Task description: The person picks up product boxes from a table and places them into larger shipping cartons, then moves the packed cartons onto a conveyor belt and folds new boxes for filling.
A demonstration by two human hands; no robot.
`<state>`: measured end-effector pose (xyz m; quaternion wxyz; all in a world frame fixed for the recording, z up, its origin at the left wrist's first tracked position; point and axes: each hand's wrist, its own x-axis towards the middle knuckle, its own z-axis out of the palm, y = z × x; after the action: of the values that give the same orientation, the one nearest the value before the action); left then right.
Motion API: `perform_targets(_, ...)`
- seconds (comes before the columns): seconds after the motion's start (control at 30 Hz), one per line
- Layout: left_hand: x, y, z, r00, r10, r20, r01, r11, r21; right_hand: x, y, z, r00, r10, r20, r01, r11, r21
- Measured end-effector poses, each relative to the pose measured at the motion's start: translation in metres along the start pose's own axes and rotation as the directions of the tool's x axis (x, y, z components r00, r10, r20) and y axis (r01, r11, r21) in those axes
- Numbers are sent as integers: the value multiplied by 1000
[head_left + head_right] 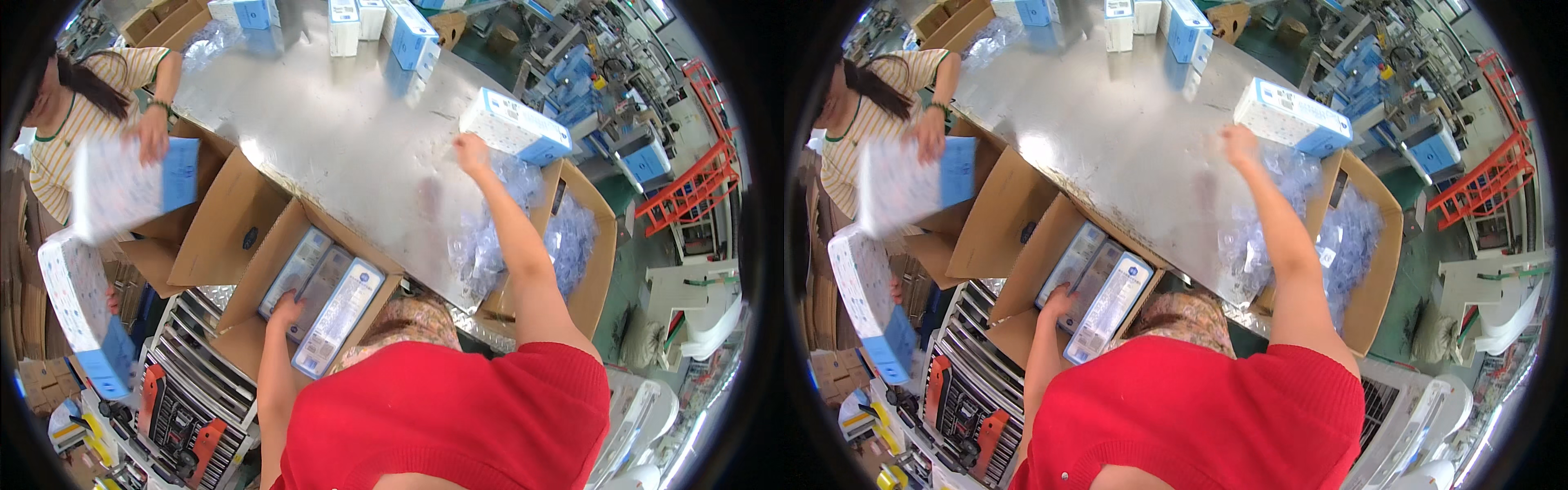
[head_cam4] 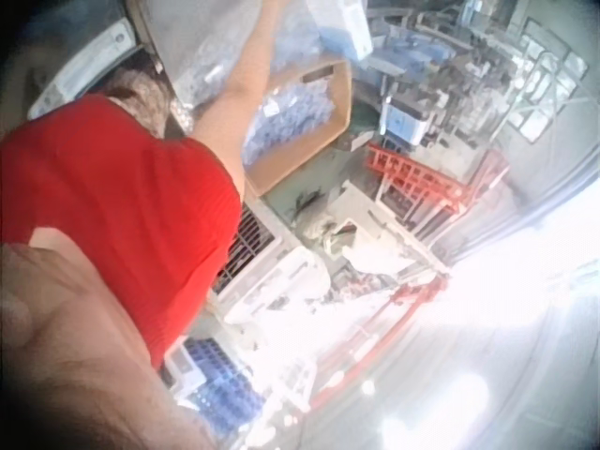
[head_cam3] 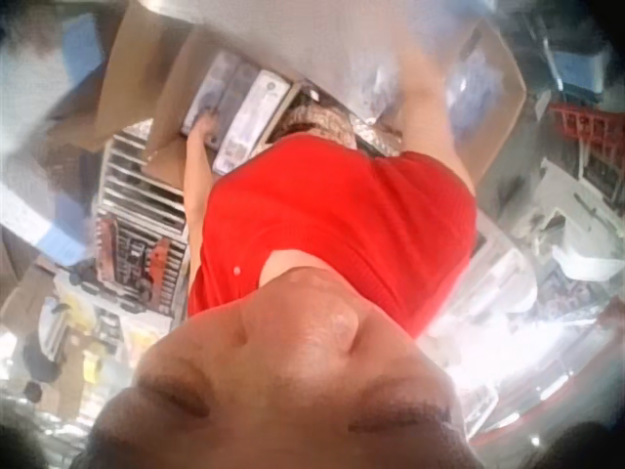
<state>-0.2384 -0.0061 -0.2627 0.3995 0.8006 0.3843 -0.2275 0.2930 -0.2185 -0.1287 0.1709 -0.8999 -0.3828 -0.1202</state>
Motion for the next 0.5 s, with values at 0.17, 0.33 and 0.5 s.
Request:
perform_targets(0.17,-25,11,-2,991,125,-55,-124,992,26,-48,91,24,989,150,-17,-149,957,-251)
perform_targets(0.33,-60,20,-36,971,145,-190,-137,989,51,-36,-10,9,996,64,68,-71,990,122)
perform_targets(0.5,-98,44,-74,938,95,-334,-136,986,-99,-14,-35,-2,992,-47,-120,65,986,154)
